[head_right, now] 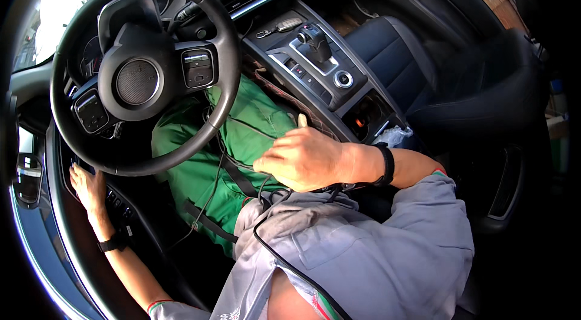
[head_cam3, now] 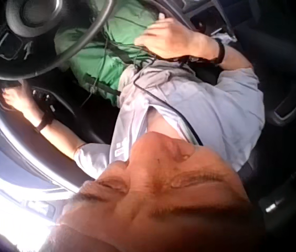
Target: The person uses a diagnostic tablet to interface with the vehicle, sits in the driver's seat to operate the gear shifter and steering wheel while observing the instrument cluster and central display, and then walks around the service bay.
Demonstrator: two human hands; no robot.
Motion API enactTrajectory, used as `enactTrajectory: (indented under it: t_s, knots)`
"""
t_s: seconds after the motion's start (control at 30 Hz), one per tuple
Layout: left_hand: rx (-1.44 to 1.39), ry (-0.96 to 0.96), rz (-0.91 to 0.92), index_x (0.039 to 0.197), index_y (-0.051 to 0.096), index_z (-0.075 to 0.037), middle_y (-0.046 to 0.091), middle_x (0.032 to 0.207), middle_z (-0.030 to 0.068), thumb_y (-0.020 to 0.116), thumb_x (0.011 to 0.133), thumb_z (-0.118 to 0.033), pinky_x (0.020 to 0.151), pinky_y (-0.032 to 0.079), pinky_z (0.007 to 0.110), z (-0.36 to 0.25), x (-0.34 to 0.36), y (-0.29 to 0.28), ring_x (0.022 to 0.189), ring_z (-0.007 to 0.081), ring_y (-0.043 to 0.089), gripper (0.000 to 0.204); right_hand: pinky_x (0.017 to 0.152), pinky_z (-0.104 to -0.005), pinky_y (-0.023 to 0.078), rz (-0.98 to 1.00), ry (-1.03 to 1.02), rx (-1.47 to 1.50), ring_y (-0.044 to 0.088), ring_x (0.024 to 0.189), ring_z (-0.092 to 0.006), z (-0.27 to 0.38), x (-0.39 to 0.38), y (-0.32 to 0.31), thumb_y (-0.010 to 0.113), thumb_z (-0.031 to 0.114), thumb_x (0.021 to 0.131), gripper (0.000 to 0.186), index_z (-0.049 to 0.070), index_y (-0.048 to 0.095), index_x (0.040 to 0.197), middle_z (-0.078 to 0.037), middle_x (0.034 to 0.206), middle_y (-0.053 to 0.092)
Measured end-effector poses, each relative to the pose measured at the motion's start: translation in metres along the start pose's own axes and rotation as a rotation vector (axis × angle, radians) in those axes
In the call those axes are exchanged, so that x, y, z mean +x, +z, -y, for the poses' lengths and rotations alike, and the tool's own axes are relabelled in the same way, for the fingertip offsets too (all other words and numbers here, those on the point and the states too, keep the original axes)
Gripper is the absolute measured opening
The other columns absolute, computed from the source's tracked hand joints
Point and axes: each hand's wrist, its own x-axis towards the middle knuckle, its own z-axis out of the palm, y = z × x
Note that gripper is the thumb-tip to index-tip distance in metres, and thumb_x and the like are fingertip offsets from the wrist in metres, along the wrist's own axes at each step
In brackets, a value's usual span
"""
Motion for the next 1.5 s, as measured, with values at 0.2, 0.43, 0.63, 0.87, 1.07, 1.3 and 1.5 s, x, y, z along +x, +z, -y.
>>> enactTrajectory:
  t_s: [0.2, 0.43, 0.63, 0.87, 1.07, 1.3, 1.5]
  knots:
    - [0.212, 0.154, 0.043, 0.131, 0.043, 0.018, 0.051, 0.129, 0.0334, 0.055, 0.093, -0.039, 0.102, 0.042, 0.051, 0.03, 0.059, 0.023, 0.121, 0.0437, 0.052, 0.069, 0.064, -0.0386, 0.054, 0.022, 0.124, 0.134, 0.066, 0.071, -0.0271, -0.014, -0.017, 0.018, 0.066, 0.003, 0.077, 0.021, 0.002, 0.065, 0.098, -0.009, 0.081, 0.067]
    - [-0.288, -0.162, -0.081, 0.127, 0.06, -0.003, 0.058, 0.117, 0.0272, 0.064, 0.084, -0.053, 0.096, 0.045, 0.049, 0.023, 0.059, -0.008, 0.112, 0.0441, 0.055, 0.066, 0.062, -0.036, 0.055, 0.013, 0.093, 0.155, 0.067, 0.07, -0.0256, 0.0, 0.01, 0.012, 0.067, 0.002, 0.078, 0.019, 0.002, 0.066, 0.097, -0.009, 0.082, 0.069]
    - [-0.372, -0.193, -0.141, 0.124, 0.061, -0.002, 0.055, 0.117, 0.0254, 0.068, 0.081, -0.038, 0.097, 0.044, 0.048, 0.041, 0.031, -0.04, 0.114, 0.0404, 0.052, 0.057, 0.062, -0.0385, 0.054, 0.062, 0.005, 0.26, 0.066, 0.069, -0.0272, 0.029, 0.063, 0.025, 0.066, 0.004, 0.078, 0.018, 0.003, 0.064, 0.097, -0.009, 0.079, 0.067]
    - [-0.567, 0.13, -0.271, 0.138, 0.04, 0.004, 0.041, 0.14, 0.0304, 0.073, 0.076, -0.017, 0.111, 0.034, 0.051, 0.088, -0.038, 0.017, 0.133, 0.0452, 0.038, 0.073, 0.062, -0.0361, 0.055, 0.044, -0.105, 0.261, 0.068, 0.069, -0.0247, 0.086, 0.153, 0.061, 0.068, 0.0, 0.075, 0.021, 0.004, 0.064, 0.095, -0.008, 0.08, 0.069]
    - [-0.3, 0.005, 0.475, 0.15, 0.019, 0.004, 0.029, 0.151, 0.0269, 0.077, 0.075, -0.029, 0.109, 0.036, 0.047, 0.128, -0.246, 0.068, 0.141, 0.0419, 0.029, 0.1, 0.062, -0.0344, 0.056, 0.099, -0.251, 0.335, 0.068, 0.066, -0.0253, 0.134, 0.21, 0.115, 0.067, -0.007, 0.075, 0.018, 0.001, 0.067, 0.091, -0.01, 0.079, 0.069]
    - [-0.426, -0.057, 0.143, 0.123, 0.051, 0.004, 0.06, 0.109, 0.0158, 0.076, 0.077, -0.025, 0.092, 0.045, 0.038, 0.161, -0.305, 0.104, 0.101, 0.0294, 0.058, 0.06, 0.056, -0.0294, 0.051, 0.127, -0.414, 0.443, 0.065, 0.061, -0.0209, 0.171, 0.281, 0.161, 0.067, -0.011, 0.078, 0.02, -0.002, 0.066, 0.096, -0.01, 0.079, 0.068]
    - [-0.505, -0.107, 0.151, 0.12, 0.054, 0.003, 0.064, 0.098, 0.0167, 0.08, 0.074, -0.028, 0.089, 0.047, 0.039, 0.186, -0.324, 0.126, 0.092, 0.0312, 0.062, 0.062, 0.06, -0.0274, 0.053, 0.159, -0.411, 0.447, 0.068, 0.067, -0.0208, 0.204, 0.294, 0.182, 0.067, -0.009, 0.08, 0.017, -0.001, 0.069, 0.094, -0.011, 0.081, 0.07]
